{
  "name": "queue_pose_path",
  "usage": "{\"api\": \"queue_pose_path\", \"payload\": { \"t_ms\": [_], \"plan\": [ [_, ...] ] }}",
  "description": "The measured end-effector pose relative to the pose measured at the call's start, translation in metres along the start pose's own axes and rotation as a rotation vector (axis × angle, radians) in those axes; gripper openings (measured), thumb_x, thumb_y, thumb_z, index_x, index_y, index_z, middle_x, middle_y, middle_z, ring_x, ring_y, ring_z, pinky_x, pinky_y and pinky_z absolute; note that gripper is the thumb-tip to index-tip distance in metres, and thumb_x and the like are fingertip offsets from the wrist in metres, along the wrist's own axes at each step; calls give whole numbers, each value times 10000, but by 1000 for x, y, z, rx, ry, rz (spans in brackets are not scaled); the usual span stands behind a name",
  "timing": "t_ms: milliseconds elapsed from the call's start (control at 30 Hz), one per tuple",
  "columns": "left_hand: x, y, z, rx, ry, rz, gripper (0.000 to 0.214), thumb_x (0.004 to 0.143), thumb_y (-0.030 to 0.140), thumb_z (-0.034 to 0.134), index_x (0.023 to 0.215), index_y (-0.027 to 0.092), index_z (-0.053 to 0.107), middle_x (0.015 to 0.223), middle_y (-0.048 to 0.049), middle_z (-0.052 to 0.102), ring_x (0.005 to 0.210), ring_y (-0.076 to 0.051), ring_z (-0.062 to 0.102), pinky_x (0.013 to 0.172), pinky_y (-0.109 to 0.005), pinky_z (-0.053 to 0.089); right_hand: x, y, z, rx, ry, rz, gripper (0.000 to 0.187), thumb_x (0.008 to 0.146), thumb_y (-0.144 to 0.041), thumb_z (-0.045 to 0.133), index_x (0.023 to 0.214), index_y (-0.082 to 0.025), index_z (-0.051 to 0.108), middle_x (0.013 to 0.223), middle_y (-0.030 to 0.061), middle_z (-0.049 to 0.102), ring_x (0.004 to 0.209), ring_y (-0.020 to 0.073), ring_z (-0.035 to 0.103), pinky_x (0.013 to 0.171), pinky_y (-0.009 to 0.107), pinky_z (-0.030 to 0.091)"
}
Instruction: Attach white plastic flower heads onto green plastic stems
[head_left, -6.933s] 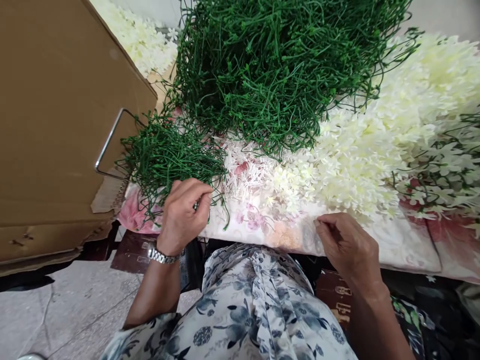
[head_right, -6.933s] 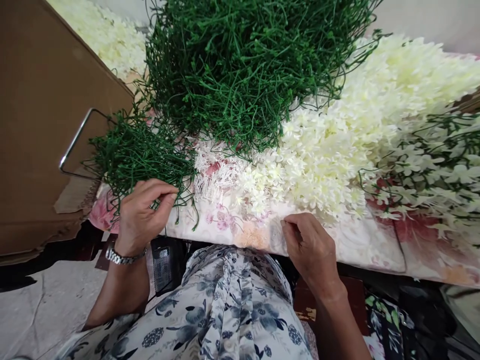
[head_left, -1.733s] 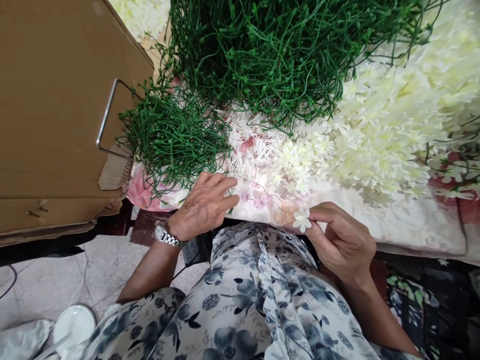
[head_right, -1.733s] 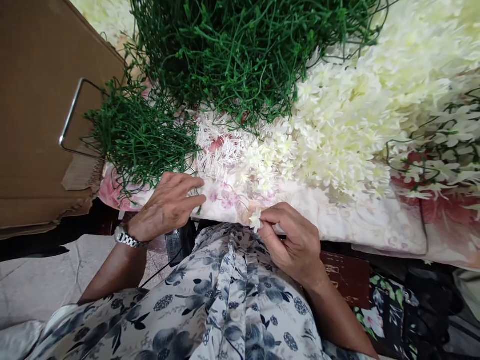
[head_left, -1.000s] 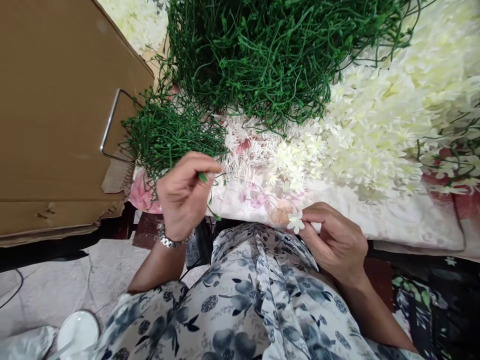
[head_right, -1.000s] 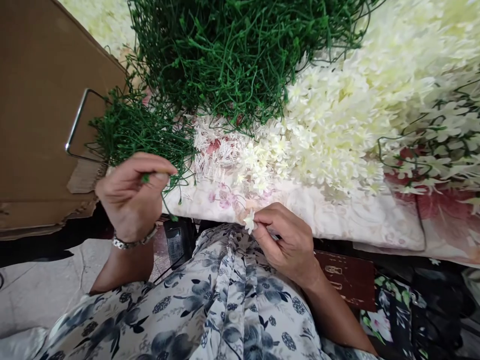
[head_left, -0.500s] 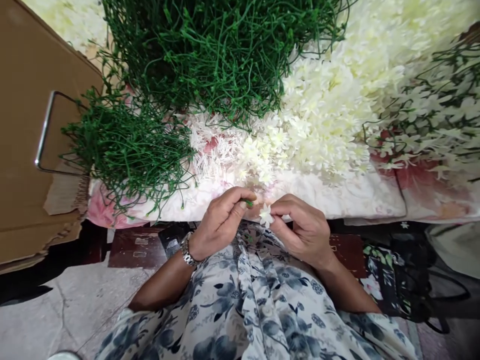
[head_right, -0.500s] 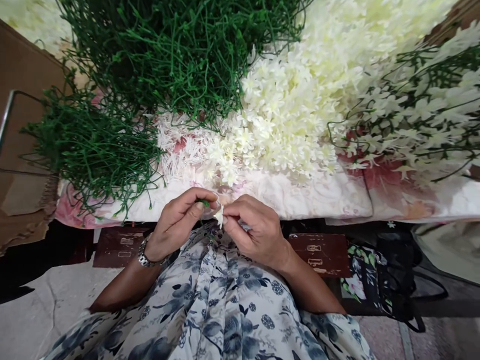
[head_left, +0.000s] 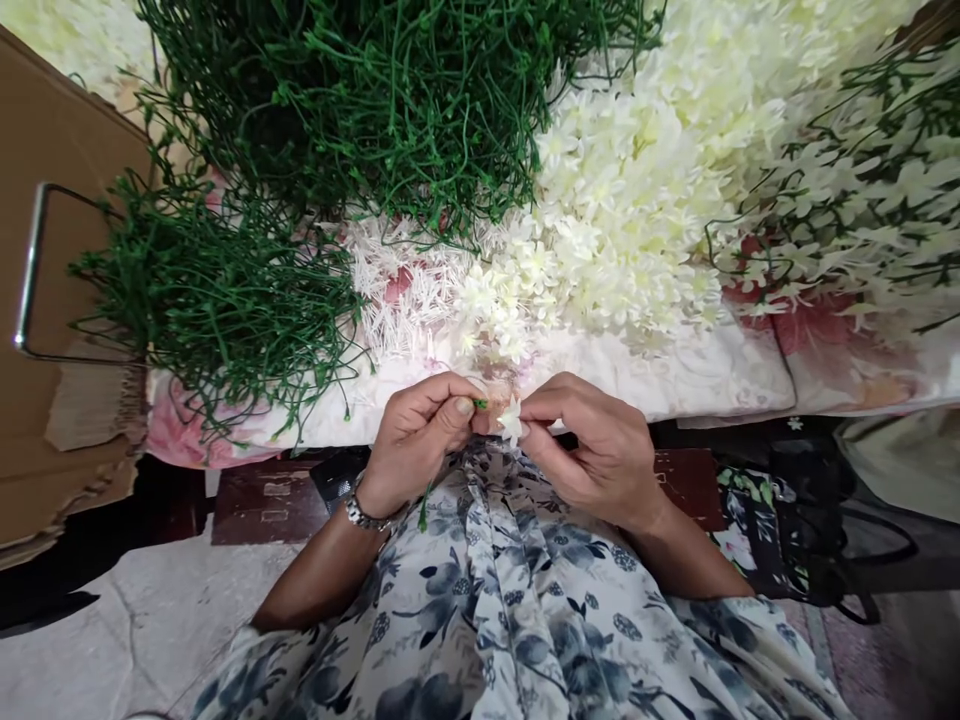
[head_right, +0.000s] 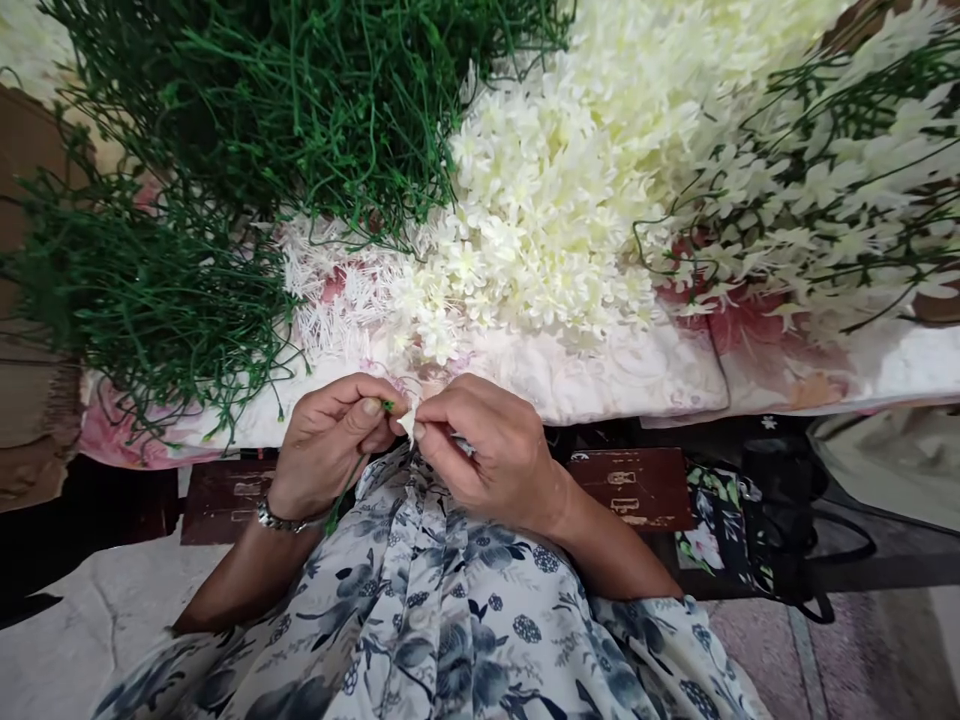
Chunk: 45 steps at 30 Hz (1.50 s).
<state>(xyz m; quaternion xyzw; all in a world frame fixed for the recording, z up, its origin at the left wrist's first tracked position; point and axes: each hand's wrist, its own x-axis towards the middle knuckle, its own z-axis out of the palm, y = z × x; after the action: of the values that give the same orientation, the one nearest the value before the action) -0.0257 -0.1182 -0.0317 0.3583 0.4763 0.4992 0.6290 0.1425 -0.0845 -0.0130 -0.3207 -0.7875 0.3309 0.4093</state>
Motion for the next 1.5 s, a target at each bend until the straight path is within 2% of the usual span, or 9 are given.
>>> {"api": "queue_pose_path", "payload": {
  "t_ms": [100,267,433,633,833,967,1167,1367,1500],
  "plan": [
    [-1,2,0,112,3,54,169,810,302,592,805,140,640,614,3,570,476,-39,407,445,-170,306,4,-1,-2,-32,-25,-8,88,765,-52,558,822,-112,590,719,29,600,673,81,530,607,208,443],
    [-3,8,-1,445,-10,267,106,837,209,546,823,165,641,690,-2,609,577,-68,510,527,-180,384,7,-1,-6,-129,-144,-15,82,810,-98,518,828,-128,593,703,24,573,657,92,518,594,222,436],
    [-1,11,-2,712,-50,447,100,840,147,515,818,157,612,676,2,591,600,-77,523,559,-188,404,4,0,-7,-255,-207,-28,99,842,-138,482,841,-151,580,738,37,582,688,118,536,615,247,451],
    [1,8,-2,884,-83,573,83,832,103,503,849,147,571,683,-6,571,639,-84,521,587,-191,411,2,1,-6,-343,-250,-55,80,835,-136,493,852,-140,571,751,51,585,711,137,542,649,267,463],
    [3,4,-5,939,-141,629,81,839,111,488,854,144,560,681,-16,559,631,-95,501,581,-213,409,-2,7,-4,-260,-236,-44,99,826,-110,491,885,-145,562,778,46,579,725,122,544,643,245,469],
    [2,3,-5,959,-162,628,110,844,120,454,788,155,542,647,-9,526,598,-101,471,557,-222,396,-6,8,-3,-197,-238,-13,131,818,-86,488,907,-159,552,779,40,580,737,123,543,646,251,471],
    [1,3,-4,987,-203,628,166,799,45,405,764,155,525,644,-13,513,602,-113,474,565,-225,405,-10,10,1,-112,-220,18,176,785,-47,515,918,-154,559,783,37,582,723,114,534,628,242,467],
    [1,1,-3,988,-168,614,156,829,78,406,806,153,541,694,-27,566,646,-118,510,603,-231,431,-10,11,2,-108,-213,51,172,785,-55,516,911,-162,567,789,37,596,736,117,548,639,247,472],
    [2,7,-5,931,-228,544,145,873,132,414,907,145,554,769,-40,603,707,-115,545,643,-223,444,-9,14,1,-52,-197,84,157,781,-62,543,891,-169,572,773,25,606,712,107,547,624,236,460]
  ]
}}
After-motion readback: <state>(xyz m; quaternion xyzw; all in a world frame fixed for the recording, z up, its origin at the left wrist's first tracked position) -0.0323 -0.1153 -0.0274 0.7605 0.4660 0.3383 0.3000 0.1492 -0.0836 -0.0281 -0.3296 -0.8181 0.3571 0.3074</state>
